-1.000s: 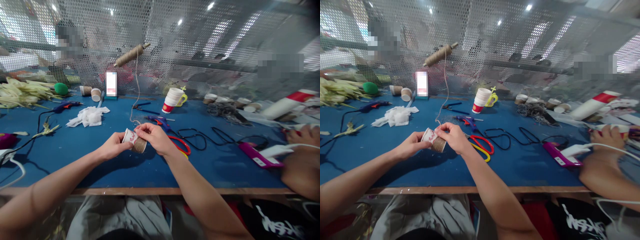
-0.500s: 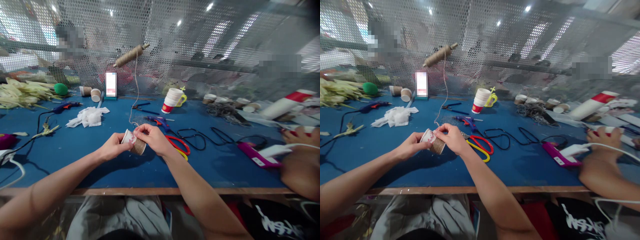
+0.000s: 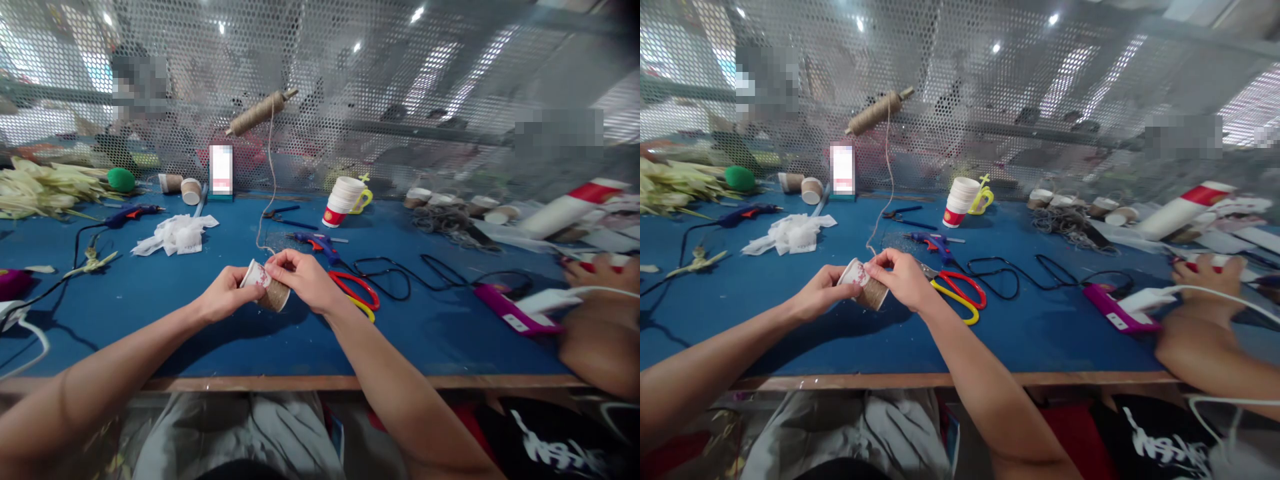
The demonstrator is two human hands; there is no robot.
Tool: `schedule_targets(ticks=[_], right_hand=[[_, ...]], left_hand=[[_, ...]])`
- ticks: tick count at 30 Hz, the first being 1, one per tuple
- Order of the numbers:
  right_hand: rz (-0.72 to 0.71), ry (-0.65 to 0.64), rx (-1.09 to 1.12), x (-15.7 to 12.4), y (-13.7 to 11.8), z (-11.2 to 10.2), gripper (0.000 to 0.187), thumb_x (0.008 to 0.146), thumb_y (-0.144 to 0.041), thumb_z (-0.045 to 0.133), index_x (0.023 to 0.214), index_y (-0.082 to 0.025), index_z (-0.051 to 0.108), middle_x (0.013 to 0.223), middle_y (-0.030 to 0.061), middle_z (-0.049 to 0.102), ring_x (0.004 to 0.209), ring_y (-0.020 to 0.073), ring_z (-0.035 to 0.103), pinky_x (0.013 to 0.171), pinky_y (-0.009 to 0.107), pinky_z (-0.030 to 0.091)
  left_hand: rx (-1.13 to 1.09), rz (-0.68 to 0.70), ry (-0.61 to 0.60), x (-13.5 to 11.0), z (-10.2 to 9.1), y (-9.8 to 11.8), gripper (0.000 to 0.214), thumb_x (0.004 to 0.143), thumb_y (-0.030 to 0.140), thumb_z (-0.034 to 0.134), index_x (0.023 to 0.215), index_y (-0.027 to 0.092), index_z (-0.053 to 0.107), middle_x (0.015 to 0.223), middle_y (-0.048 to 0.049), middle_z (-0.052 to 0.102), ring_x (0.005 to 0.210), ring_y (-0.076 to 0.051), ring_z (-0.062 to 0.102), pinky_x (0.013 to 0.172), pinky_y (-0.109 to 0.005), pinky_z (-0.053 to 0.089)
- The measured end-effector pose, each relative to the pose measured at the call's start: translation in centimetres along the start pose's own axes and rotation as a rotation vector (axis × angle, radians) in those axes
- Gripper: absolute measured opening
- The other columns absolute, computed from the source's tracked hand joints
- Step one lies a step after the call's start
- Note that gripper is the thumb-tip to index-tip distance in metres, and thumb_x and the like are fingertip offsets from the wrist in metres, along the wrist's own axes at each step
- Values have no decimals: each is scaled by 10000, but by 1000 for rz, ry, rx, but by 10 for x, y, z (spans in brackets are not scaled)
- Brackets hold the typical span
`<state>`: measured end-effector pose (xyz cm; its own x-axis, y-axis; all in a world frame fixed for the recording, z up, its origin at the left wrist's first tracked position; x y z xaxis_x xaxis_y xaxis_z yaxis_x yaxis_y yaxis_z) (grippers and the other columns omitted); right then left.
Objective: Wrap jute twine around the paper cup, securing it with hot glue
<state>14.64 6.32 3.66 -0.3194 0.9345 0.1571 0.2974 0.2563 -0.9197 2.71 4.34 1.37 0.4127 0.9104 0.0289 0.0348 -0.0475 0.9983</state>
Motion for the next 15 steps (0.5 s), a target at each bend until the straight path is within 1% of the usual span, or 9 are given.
schedule_targets(ticks=[5, 15], right_hand=[[-5, -14, -15, -1, -1, 2, 219, 701, -377, 588, 695, -165, 533, 767, 39, 604, 701, 142, 546, 676, 287, 430], [-30, -11, -36, -1, -2, 2, 220, 709, -379, 582, 712, -163, 541, 751, 31, 597, 701, 140, 541, 673, 285, 426]], left_hand=[[1, -8, 23, -1, -2, -1, 161, 601, 268, 577, 591, 108, 570, 542, 26, 478, 534, -84, 397, 549, -213, 315], [-52, -12, 30, 0, -2, 0, 151, 586, 248, 591, 617, 100, 606, 570, 14, 537, 572, -104, 453, 604, -224, 366]])
Point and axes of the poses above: each hand's wrist, its own x-axis towards the middle knuckle, its own z-axis out of the palm, y = z × x, the point moved 6 cm from there along x, towards the middle knuckle
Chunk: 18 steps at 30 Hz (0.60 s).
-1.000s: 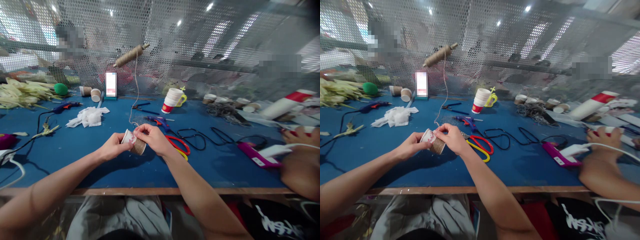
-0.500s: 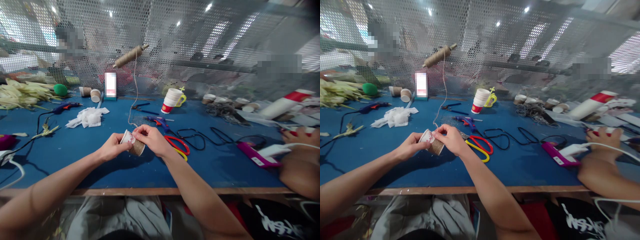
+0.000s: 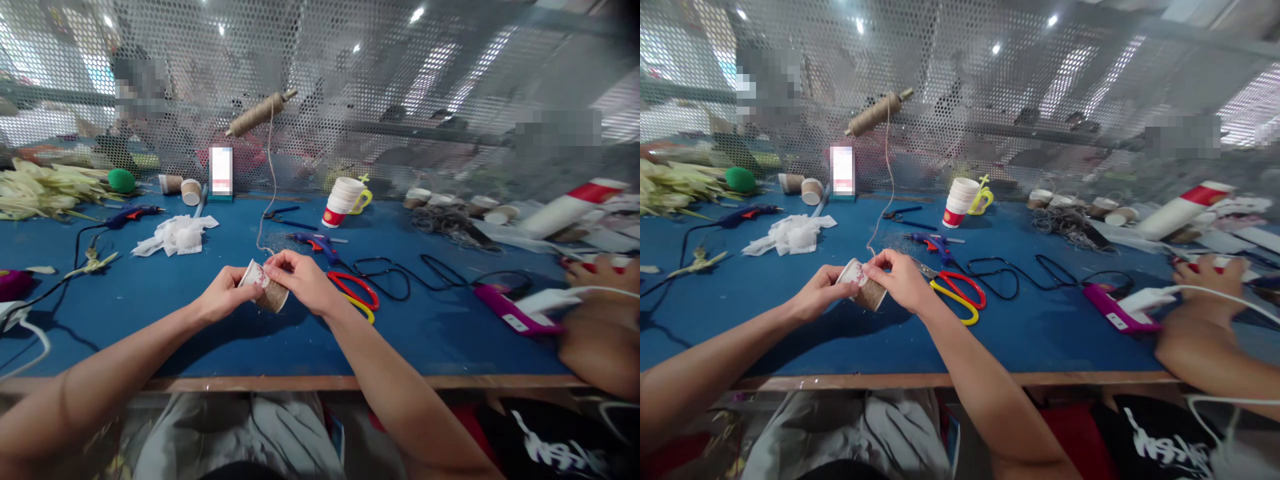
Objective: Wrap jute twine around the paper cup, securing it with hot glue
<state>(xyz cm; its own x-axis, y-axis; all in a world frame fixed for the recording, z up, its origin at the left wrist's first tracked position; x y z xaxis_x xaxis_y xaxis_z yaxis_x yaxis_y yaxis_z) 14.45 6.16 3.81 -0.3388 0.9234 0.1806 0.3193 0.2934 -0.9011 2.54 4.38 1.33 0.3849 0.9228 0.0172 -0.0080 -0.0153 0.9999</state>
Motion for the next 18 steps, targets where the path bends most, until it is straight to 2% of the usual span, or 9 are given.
schedule_targets(ticks=[10, 18], right_hand=[[111, -4, 91, 2, 9, -1, 271, 686, -417, 589, 726, -156, 526, 673, 4, 547, 608, 118, 492, 592, 263, 395], [60, -6, 52, 0, 2, 0, 241, 702, -394, 587, 740, -161, 541, 711, 9, 559, 654, 123, 496, 614, 260, 398]], left_hand=[[-127, -8, -81, 1, 2, -3, 183, 586, 203, 592, 731, 102, 636, 684, -16, 608, 669, -145, 527, 703, -265, 408], [-31, -17, -40, 1, 0, -2, 173, 592, 258, 610, 656, 98, 604, 598, 7, 539, 576, -101, 451, 596, -223, 360]])
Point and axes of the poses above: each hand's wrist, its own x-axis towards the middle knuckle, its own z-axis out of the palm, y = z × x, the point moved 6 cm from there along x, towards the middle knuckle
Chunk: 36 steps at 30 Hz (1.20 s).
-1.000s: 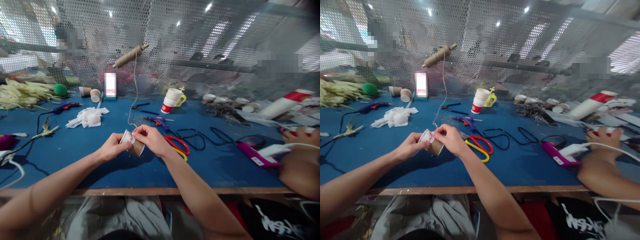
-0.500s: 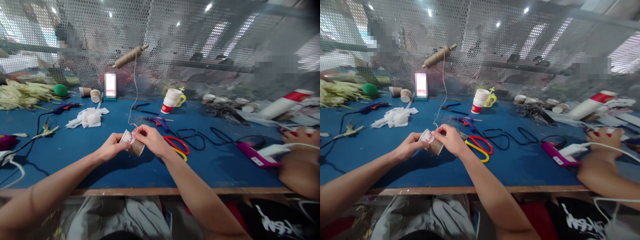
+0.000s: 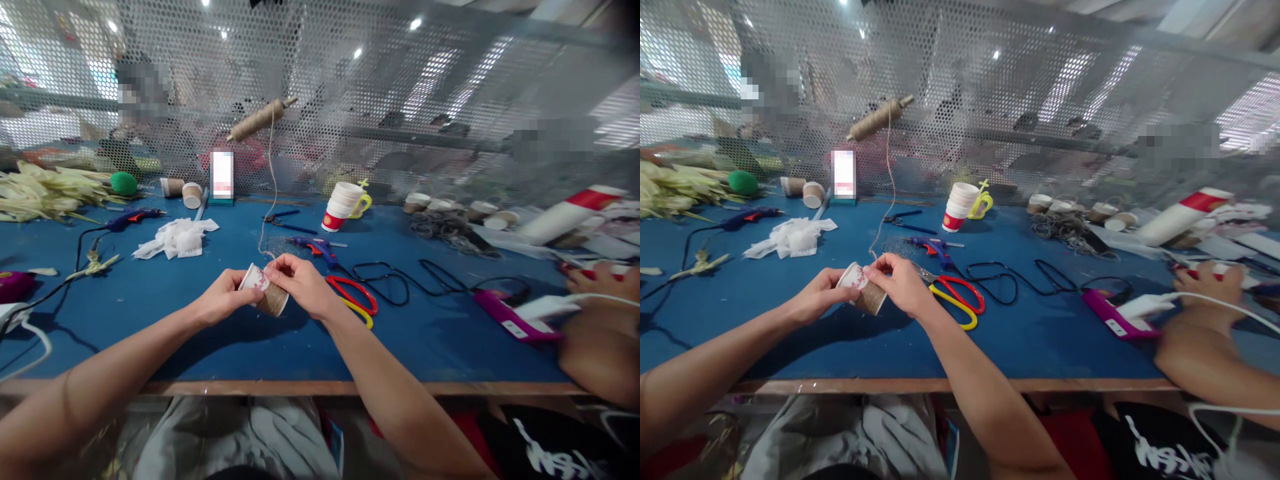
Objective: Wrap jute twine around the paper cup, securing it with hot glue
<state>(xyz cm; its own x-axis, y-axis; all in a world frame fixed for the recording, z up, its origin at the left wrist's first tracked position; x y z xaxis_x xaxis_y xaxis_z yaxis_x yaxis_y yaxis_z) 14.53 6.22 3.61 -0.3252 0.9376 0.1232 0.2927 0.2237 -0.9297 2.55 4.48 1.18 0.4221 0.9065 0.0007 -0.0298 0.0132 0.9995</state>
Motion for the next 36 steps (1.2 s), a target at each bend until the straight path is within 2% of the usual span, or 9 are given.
schedule_targets(ticks=[6, 10, 17, 27, 36], right_hand=[[20, -16, 120, -2, -1, 1, 275, 733, -434, 553, 739, -159, 545, 695, 0, 546, 631, 110, 485, 616, 257, 387], [12, -57, 183, -2, -2, 4, 241, 729, -396, 571, 780, -161, 566, 756, 14, 577, 684, 117, 514, 670, 266, 405], [-26, -47, 58, -3, -5, 6, 196, 691, -323, 614, 789, -163, 557, 800, 21, 593, 720, 123, 532, 693, 275, 421], [-23, -44, 25, -4, -6, 7, 184, 689, -329, 603, 760, -174, 535, 823, 23, 598, 734, 132, 539, 690, 288, 429], [-25, -53, 32, -4, -4, 8, 184, 689, -326, 603, 757, -169, 534, 808, 20, 591, 754, 132, 536, 723, 289, 424]], left_hand=[[35, 24, 20, 0, -1, 2, 191, 592, 287, 607, 619, 101, 573, 563, 16, 497, 550, -88, 410, 562, -215, 336], [62, 22, 11, 0, 0, 2, 186, 601, 285, 597, 612, 104, 554, 556, 24, 476, 541, -78, 388, 544, -205, 318], [119, 0, 4, -2, 3, 0, 206, 614, 304, 583, 595, 101, 552, 524, 31, 448, 509, -67, 355, 504, -201, 287], [139, -12, 3, -2, 4, 1, 215, 616, 315, 576, 570, 105, 567, 511, 22, 470, 503, -84, 390, 520, -218, 315], [172, 34, -5, 0, 2, -3, 375, 702, 442, 535, 593, 86, 580, 525, 11, 473, 511, -79, 385, 519, -211, 315]])
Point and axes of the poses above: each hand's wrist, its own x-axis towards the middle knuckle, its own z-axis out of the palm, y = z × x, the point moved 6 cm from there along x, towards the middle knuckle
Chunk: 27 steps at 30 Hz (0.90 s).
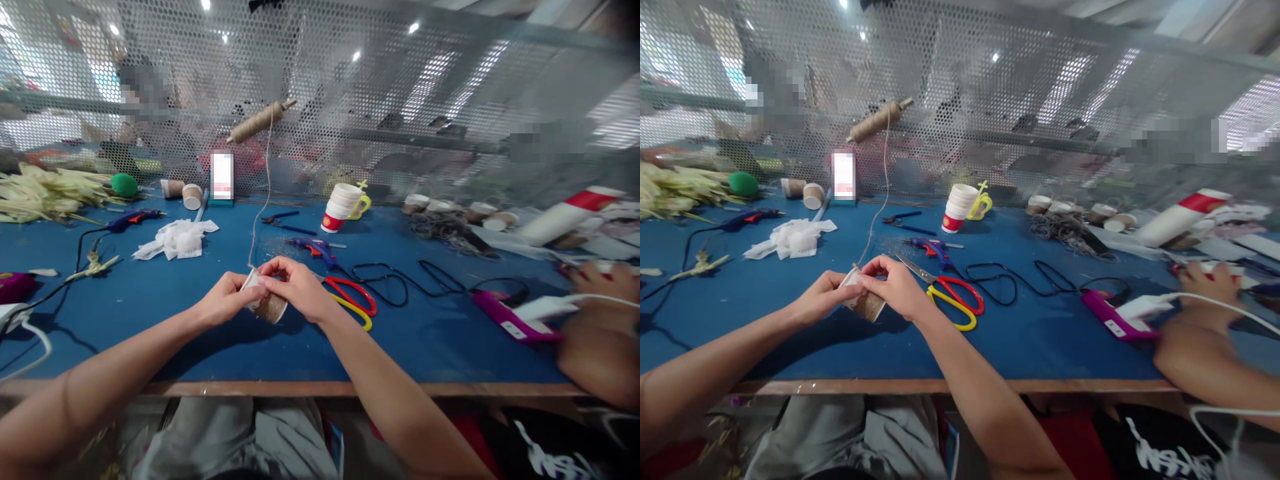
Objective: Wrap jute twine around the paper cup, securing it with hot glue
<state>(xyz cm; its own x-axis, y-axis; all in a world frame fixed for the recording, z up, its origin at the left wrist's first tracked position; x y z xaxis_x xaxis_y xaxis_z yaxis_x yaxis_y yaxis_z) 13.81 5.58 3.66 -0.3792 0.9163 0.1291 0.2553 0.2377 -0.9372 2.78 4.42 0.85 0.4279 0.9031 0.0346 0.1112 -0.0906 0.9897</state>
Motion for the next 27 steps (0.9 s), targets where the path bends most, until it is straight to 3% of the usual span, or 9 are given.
schedule_targets(ticks=[8, 16, 19, 22, 25, 27], right_hand=[[13, -26, 21, 5, 8, 0, 193, 679, -325, 619, 764, -169, 543, 782, 7, 580, 729, 122, 527, 717, 281, 417], [69, -19, 47, 15, 19, -1, 251, 691, -396, 601, 770, -163, 546, 715, 2, 583, 643, 108, 525, 645, 262, 425], [58, 141, -107, 27, 19, -37, 290, 749, -440, 523, 812, -159, 558, 792, 51, 625, 704, 132, 566, 669, 275, 440], [236, 435, -576, 36, 25, -96, 221, 762, -369, 517, 822, -167, 587, 834, 75, 646, 794, 169, 587, 717, 283, 428], [353, 480, -685, 43, 41, -130, 64, 639, -192, 624, 640, -133, 600, 791, 143, 647, 861, 266, 583, 752, 342, 403], [399, 463, -686, 45, 54, -138, 93, 544, -135, 669, 526, -131, 578, 675, 143, 641, 791, 295, 597, 703, 353, 414]], left_hand=[[42, -10, -49, 0, 1, 1, 338, 701, 412, 549, 634, 84, 594, 563, 7, 501, 535, -79, 394, 530, -205, 312], [63, -35, 28, 8, -7, -7, 381, 682, 457, 553, 649, 83, 618, 560, -2, 537, 526, -91, 433, 524, -206, 330], [25, -37, 80, 10, -13, -10, 384, 673, 457, 566, 712, 83, 641, 599, -16, 576, 558, -109, 476, 555, -216, 357], [-7, -40, 121, 12, -17, -11, 391, 672, 457, 571, 753, 84, 654, 639, -30, 604, 603, -128, 510, 607, -232, 381], [-25, -28, 125, 13, -18, -10, 386, 679, 457, 567, 743, 88, 658, 657, -38, 621, 632, -139, 526, 642, -243, 392], [-18, -19, 129, 14, -18, -10, 389, 680, 463, 563, 719, 88, 658, 654, -39, 625, 639, -145, 532, 648, -247, 394]])
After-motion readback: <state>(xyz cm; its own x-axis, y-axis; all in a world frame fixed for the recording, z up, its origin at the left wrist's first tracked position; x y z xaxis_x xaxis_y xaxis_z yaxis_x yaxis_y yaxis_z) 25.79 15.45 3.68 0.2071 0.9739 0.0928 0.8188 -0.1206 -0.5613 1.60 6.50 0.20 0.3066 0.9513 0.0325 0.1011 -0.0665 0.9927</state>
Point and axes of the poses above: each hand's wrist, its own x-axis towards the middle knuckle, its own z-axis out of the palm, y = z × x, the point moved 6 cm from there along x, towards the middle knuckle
